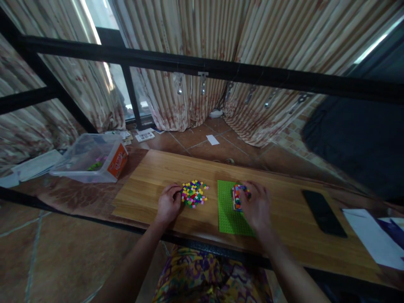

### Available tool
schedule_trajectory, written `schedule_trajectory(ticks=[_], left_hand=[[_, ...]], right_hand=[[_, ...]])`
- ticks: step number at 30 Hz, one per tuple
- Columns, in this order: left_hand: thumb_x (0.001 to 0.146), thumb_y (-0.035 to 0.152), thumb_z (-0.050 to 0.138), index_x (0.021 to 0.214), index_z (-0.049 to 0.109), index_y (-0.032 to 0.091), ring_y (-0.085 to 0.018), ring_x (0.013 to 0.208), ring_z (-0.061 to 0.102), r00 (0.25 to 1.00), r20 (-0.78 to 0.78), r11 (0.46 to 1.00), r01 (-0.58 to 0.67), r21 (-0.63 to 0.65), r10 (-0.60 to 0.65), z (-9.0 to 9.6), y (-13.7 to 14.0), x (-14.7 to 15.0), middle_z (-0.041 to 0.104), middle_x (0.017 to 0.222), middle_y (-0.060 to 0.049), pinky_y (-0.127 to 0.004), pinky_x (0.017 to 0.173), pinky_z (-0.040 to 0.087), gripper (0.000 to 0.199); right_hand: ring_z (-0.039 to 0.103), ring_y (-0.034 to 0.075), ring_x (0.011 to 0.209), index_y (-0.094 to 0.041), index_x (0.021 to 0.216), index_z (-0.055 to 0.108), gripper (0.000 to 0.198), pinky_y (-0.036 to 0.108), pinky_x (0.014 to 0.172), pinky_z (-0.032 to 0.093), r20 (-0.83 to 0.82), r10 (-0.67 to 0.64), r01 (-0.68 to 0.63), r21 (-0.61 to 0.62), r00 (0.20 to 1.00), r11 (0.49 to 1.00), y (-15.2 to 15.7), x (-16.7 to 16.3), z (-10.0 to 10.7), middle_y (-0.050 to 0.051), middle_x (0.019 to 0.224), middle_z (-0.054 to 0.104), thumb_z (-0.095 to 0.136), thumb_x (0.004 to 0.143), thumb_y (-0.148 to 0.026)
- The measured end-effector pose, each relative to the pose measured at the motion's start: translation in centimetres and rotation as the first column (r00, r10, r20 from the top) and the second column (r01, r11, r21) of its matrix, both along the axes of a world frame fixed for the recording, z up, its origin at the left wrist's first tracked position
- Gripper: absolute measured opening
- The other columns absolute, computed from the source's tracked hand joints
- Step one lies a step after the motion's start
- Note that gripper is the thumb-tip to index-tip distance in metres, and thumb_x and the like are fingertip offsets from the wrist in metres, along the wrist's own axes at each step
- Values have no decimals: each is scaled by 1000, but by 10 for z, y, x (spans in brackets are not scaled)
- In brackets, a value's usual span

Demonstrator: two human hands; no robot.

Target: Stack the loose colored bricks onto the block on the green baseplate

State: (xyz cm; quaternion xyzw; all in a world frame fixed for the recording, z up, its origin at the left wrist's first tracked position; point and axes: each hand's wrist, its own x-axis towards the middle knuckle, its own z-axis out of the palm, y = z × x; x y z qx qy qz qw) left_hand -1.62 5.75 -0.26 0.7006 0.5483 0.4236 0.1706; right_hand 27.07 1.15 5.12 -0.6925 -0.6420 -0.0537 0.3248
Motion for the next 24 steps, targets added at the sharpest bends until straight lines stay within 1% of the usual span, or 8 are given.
schedule_trajectory(ticks=[2,4,5,9,13,18,21,24], left_hand=[[79,19,50,87,67,19,-20,97,61,1000,-5,1000,0,1,0,0,0,0,66,100,-8,-37,92,50,18],[79,18,50,87,67,18,-20,98,61,1000,-6,1000,5,0,-5,0,0,0,66,100,-8,-37,92,50,19],[79,17,50,87,67,18,-20,98,61,1000,-1,1000,7,-2,-7,-1,0,0,66,100,-8,-37,92,50,19],[79,17,49,86,67,18,-19,97,61,1000,15,1000,1,-9,-1,-1,0,0,66,99,-7,-37,93,49,19],[80,18,50,87,66,19,-19,98,61,1000,11,1000,-2,-12,2,-1,0,0,66,101,-7,-38,92,50,18],[80,18,50,87,66,19,-20,98,61,1000,4,1000,1,-15,-1,-1,0,-1,65,101,-8,-38,92,50,18],[80,18,50,88,66,19,-20,99,61,1000,2,1000,3,-12,-3,-2,0,-1,65,101,-8,-38,92,50,18],[80,19,50,88,66,20,-20,99,61,1000,-1,1000,6,-16,-6,-2,1,-2,65,102,-7,-38,91,50,18]], right_hand=[[54,24,99,-18,103,65,27,41,90,39,11,76,-76,-5,997,997,1,-19,3,10,102,66,43,89,-25],[56,23,95,-17,103,65,27,37,87,42,-15,174,-174,-80,985,981,6,-40,1,10,97,66,42,90,-23],[56,22,94,-17,104,65,27,35,86,43,-37,202,-205,-120,979,971,10,-49,-1,10,98,66,42,91,-23],[57,22,94,-16,106,64,26,33,86,43,-50,206,-212,-260,977,942,29,-75,-17,11,100,65,44,90,-21],[55,23,93,-18,99,65,23,34,84,42,-32,215,-214,-313,976,925,42,-83,-28,10,95,64,44,90,-21],[53,22,89,-19,87,65,19,32,78,43,-12,213,-205,-342,977,917,46,-86,-32,9,91,62,46,89,-19],[53,21,87,-19,82,64,21,31,77,43,-13,207,-200,-334,978,921,44,-87,-34,8,88,61,44,89,-17],[54,21,87,-20,81,63,20,31,79,43,-52,221,-226,-302,974,926,36,-85,-33,7,86,62,45,88,-16]])
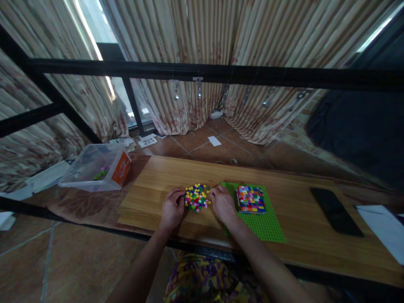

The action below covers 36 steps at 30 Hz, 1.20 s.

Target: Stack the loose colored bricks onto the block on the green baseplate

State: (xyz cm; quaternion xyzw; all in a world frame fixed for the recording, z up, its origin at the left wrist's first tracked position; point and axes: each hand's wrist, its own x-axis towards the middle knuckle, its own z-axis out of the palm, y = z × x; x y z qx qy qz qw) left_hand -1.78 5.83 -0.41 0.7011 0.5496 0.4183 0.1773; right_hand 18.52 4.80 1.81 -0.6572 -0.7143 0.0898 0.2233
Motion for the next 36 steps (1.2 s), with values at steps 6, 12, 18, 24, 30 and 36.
schedule_trajectory(ticks=[6,12,18,24,30,36], left_hand=[[80,21,50,88,66,19,-21,99,61,1000,-26,1000,10,15,-9,-1,2,-2,66,101,-9,-39,91,50,18],[80,23,50,88,66,20,-21,96,62,999,-39,999,21,48,-20,-1,4,-4,66,100,-8,-40,90,51,18],[81,25,50,85,66,20,-21,95,63,999,-47,998,19,63,-16,-4,7,-5,66,98,-7,-39,90,51,17],[80,28,51,86,66,20,-22,96,62,996,-80,998,31,52,-27,-4,9,-7,66,99,-8,-40,92,50,18],[80,28,50,87,66,19,-23,97,62,996,-79,999,35,31,-33,-4,8,-7,65,101,-9,-40,93,49,19],[80,29,50,87,66,18,-22,97,61,997,-68,999,24,25,-22,-4,9,-7,65,101,-9,-38,94,48,21]], right_hand=[[62,17,83,-21,86,64,18,28,77,46,-328,22,-1,63,944,998,-38,10,15,4,87,67,46,88,-17],[66,19,81,-22,86,68,17,32,75,51,-502,-78,137,83,861,987,-80,47,21,5,86,70,52,86,-26],[67,23,78,-20,85,69,24,36,72,53,-509,-298,400,100,807,911,-95,110,21,8,88,72,56,82,-40],[67,22,75,-17,85,70,26,34,69,52,-390,-338,423,156,856,892,-76,136,23,9,84,71,52,84,-37],[66,21,77,-17,84,70,23,33,70,51,-322,-294,359,165,900,918,-65,135,21,9,85,71,49,85,-29],[66,20,74,-17,85,70,22,33,69,51,-386,-327,408,150,863,900,-65,134,19,9,85,72,52,83,-28]])
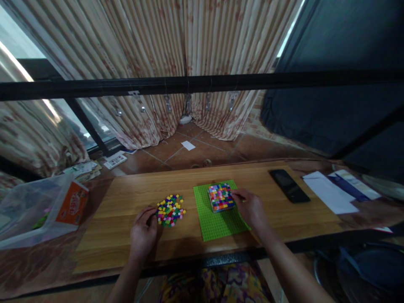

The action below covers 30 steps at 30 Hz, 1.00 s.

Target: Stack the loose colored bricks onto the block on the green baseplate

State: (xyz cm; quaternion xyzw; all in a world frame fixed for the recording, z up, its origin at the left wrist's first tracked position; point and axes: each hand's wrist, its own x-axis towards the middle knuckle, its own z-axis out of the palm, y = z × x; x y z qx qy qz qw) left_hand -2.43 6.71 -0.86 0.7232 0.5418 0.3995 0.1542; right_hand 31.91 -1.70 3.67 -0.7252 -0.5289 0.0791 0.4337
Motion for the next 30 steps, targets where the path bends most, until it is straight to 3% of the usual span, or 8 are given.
schedule_trajectory(ticks=[8,13,15,20,24,30], left_hand=[[80,30,49,88,67,16,-22,96,61,1000,-22,1000,5,0,-5,1,0,-1,65,100,-10,-39,93,48,24],[80,32,50,88,67,17,-23,97,61,1000,-15,1000,-1,-15,1,1,0,-1,65,101,-10,-40,94,48,24],[80,31,50,88,67,17,-23,98,61,1000,-18,1000,-6,-19,6,1,0,0,65,102,-10,-39,94,47,24],[80,30,50,89,67,17,-23,98,61,1000,-23,1000,1,-16,-1,1,0,0,65,102,-10,-40,95,47,24],[80,30,50,87,66,17,-23,98,61,1000,-14,1000,0,-8,0,-1,0,0,65,102,-10,-40,95,47,22],[80,31,50,87,66,17,-23,98,61,1000,-4,1000,-9,-11,9,-1,0,0,65,101,-10,-41,95,47,23]], right_hand=[[67,22,78,-17,87,72,26,33,72,50,26,-23,23,20,999,1000,0,-4,-1,10,87,72,50,84,-30],[67,22,80,-18,85,73,25,34,73,50,-152,-41,42,7,988,999,2,-2,-5,9,89,73,55,80,-33],[66,22,78,-18,82,74,23,34,73,50,-312,-58,63,8,948,998,5,-1,-7,8,86,73,60,75,-35],[65,19,68,-17,74,74,23,31,66,50,-641,-133,135,-46,756,990,10,0,-6,5,74,74,73,59,-34],[64,17,64,-18,69,74,23,30,64,49,-755,-133,151,-46,643,988,11,0,-5,3,69,73,78,50,-31],[64,16,63,-18,68,74,23,29,63,50,-809,-101,132,-29,579,991,12,1,-6,3,68,72,81,49,-29]])
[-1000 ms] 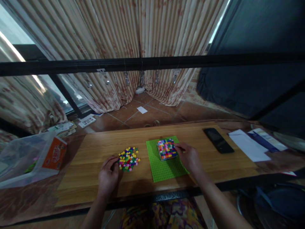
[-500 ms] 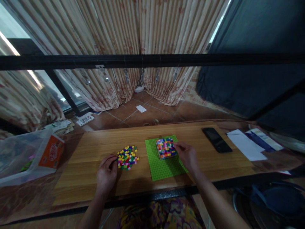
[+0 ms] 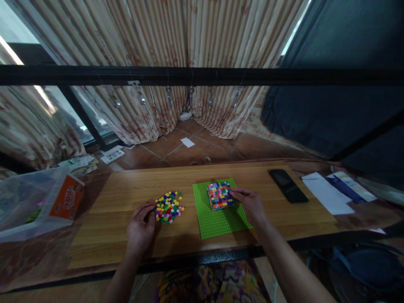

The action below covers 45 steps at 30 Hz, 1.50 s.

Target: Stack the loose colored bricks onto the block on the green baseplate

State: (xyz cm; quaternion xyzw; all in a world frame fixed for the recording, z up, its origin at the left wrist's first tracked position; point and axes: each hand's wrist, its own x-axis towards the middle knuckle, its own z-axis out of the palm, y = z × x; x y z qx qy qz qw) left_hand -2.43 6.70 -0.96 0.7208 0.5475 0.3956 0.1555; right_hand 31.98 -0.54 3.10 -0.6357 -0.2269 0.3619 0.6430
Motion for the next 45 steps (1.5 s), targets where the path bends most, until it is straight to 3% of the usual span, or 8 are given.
schedule_trajectory(ticks=[14,19,23,26,30,33,39,45], left_hand=[[80,28,49,87,66,18,-22,98,61,1000,11,1000,-3,0,3,2,-4,3,66,100,-9,-39,93,49,20],[80,22,49,88,67,19,-21,98,61,999,39,1000,-18,-4,18,4,-6,5,66,102,-8,-39,93,50,20],[80,19,49,87,68,19,-20,98,61,998,53,1000,-29,9,28,2,-8,7,66,101,-8,-39,92,50,20],[80,17,48,87,67,19,-20,97,61,997,71,1000,-21,6,21,3,-9,8,66,101,-7,-39,92,51,21],[80,17,49,87,68,20,-20,97,61,996,84,1000,-24,-7,25,6,-10,9,66,100,-7,-39,93,50,20],[80,17,49,87,68,19,-20,97,61,997,80,1000,-23,-8,24,6,-10,9,66,100,-8,-38,92,50,20],[80,17,49,87,68,18,-20,97,61,997,69,1000,-19,-12,20,4,-9,8,66,100,-8,-37,92,50,20],[80,19,49,87,67,19,-20,98,61,997,67,999,-26,-20,27,5,-9,7,66,101,-7,-39,92,50,20]], right_hand=[[64,17,65,-18,72,74,27,30,64,51,36,4,-2,-57,999,998,-4,3,-5,4,72,73,82,49,-31],[65,20,73,-18,79,74,31,33,69,51,219,56,-37,-89,974,995,-8,9,-7,6,78,73,79,55,-36],[64,22,73,-18,84,72,28,36,69,50,597,22,44,-96,802,994,-13,-13,13,9,84,71,68,69,-41],[64,22,83,-21,89,70,23,37,77,50,719,127,-159,-22,683,987,-15,-50,24,8,94,70,57,80,-38],[63,21,91,-23,100,68,23,36,83,49,776,410,-508,-137,478,850,-8,-104,16,6,98,68,49,86,-27],[61,21,92,-23,100,67,25,34,84,48,810,450,-543,-201,376,815,4,-129,2,7,99,66,46,87,-20],[58,21,87,-19,95,65,23,33,81,46,857,449,-483,-289,255,826,21,-143,-15,8,92,63,45,84,-13],[56,19,80,-20,79,63,22,30,75,45,865,440,-455,-299,243,839,22,-145,-19,6,83,60,43,88,-15]])
